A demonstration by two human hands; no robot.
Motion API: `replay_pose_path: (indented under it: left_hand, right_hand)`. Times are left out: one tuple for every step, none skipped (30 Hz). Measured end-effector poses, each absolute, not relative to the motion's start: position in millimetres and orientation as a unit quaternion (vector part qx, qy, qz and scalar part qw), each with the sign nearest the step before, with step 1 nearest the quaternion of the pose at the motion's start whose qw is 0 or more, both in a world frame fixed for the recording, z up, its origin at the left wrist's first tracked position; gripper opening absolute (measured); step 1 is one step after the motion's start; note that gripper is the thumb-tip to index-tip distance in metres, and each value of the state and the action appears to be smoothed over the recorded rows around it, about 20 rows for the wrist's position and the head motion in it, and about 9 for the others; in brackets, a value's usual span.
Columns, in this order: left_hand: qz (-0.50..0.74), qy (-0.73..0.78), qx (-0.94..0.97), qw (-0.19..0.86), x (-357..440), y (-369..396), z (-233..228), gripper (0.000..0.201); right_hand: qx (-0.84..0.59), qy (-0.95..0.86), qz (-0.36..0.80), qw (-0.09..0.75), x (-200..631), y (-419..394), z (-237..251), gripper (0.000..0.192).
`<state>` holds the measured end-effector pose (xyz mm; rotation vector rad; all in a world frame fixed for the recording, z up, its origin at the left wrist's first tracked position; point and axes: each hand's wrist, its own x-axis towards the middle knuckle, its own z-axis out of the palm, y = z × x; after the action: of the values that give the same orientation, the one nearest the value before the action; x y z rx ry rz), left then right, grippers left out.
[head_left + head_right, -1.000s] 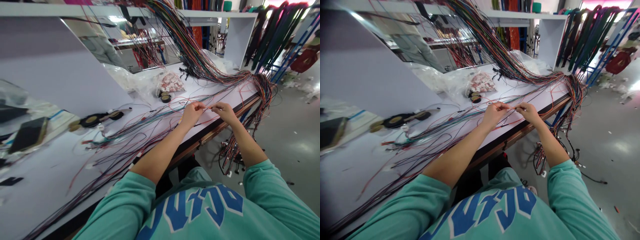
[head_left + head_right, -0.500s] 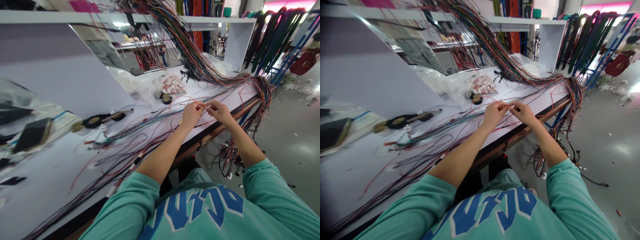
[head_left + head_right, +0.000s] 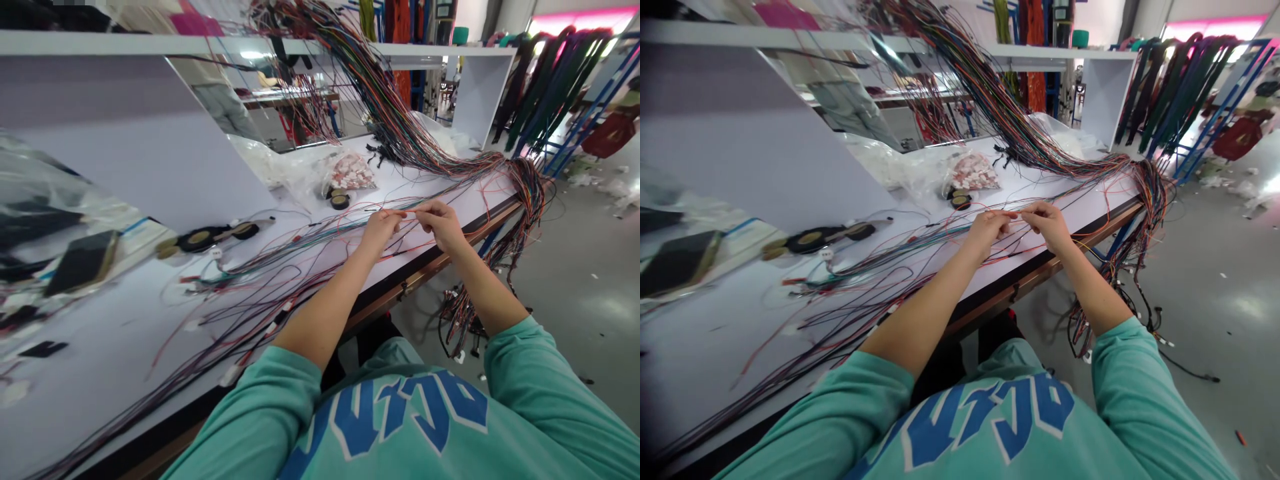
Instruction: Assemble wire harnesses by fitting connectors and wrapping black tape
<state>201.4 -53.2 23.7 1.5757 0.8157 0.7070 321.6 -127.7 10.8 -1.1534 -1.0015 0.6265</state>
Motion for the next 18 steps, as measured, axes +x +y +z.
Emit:
replay_pose_path:
  left_hand:
    - [0.302, 0.357, 0.659, 0.59, 201, -51, 24, 0.016]
    - [0.3, 0.366, 0.647, 0.598, 199, -50, 25, 0.013]
    - [0.297, 0.379, 0.637, 0.603, 198, -47, 25, 0.011]
    - [0.294, 0.393, 0.626, 0.606, 196, -45, 25, 0.011]
    - [0.292, 0.408, 0.615, 0.609, 194, -42, 25, 0.011]
    - [0.291, 0.421, 0.605, 0.61, 192, -39, 25, 0.011]
    - [0.293, 0.434, 0.599, 0.606, 189, -36, 24, 0.011]
    - [0.297, 0.447, 0.602, 0.591, 186, -33, 24, 0.01]
    - [0.3, 0.459, 0.619, 0.563, 184, -30, 23, 0.011]
    - [0.297, 0.47, 0.65, 0.518, 181, -27, 23, 0.015]
    - [0.288, 0.48, 0.691, 0.458, 178, -24, 22, 0.02]
    - [0.272, 0.489, 0.732, 0.388, 175, -20, 22, 0.026]
    - [0.251, 0.499, 0.766, 0.318, 173, -17, 22, 0.031]
    - [0.231, 0.51, 0.787, 0.257, 171, -15, 22, 0.035]
    - [0.217, 0.522, 0.798, 0.209, 170, -13, 22, 0.036]
    - [0.213, 0.531, 0.802, 0.174, 169, -12, 23, 0.037]
    - [0.217, 0.534, 0.803, 0.149, 169, -11, 23, 0.035]
    - [0.229, 0.532, 0.805, 0.129, 169, -12, 24, 0.031]
  right_hand:
    - [-0.51, -0.438, 0.284, 0.684, 321, -127, 12, 0.022]
    - [-0.509, -0.43, 0.287, 0.688, 320, -126, 13, 0.022]
    - [-0.511, -0.422, 0.288, 0.692, 319, -125, 14, 0.021]
    - [-0.515, -0.416, 0.287, 0.692, 319, -124, 14, 0.021]
    - [-0.521, -0.413, 0.284, 0.691, 319, -123, 15, 0.02]
    - [-0.528, -0.413, 0.282, 0.687, 318, -122, 16, 0.019]
    - [-0.534, -0.417, 0.278, 0.682, 318, -121, 16, 0.017]
    - [-0.538, -0.426, 0.271, 0.675, 317, -121, 17, 0.015]
    - [-0.543, -0.437, 0.261, 0.668, 316, -120, 18, 0.013]
    - [-0.548, -0.451, 0.247, 0.66, 315, -120, 20, 0.011]
    - [-0.555, -0.464, 0.23, 0.651, 314, -119, 21, 0.009]
    - [-0.563, -0.477, 0.214, 0.64, 313, -119, 22, 0.007]
    - [-0.573, -0.488, 0.202, 0.627, 311, -119, 23, 0.005]
    - [-0.582, -0.499, 0.196, 0.612, 310, -118, 24, 0.004]
    - [-0.589, -0.509, 0.194, 0.597, 309, -117, 25, 0.004]
    - [-0.594, -0.518, 0.194, 0.584, 307, -117, 25, 0.004]
    - [-0.597, -0.527, 0.193, 0.574, 306, -116, 25, 0.005]
    - [-0.598, -0.535, 0.191, 0.565, 305, -115, 25, 0.005]
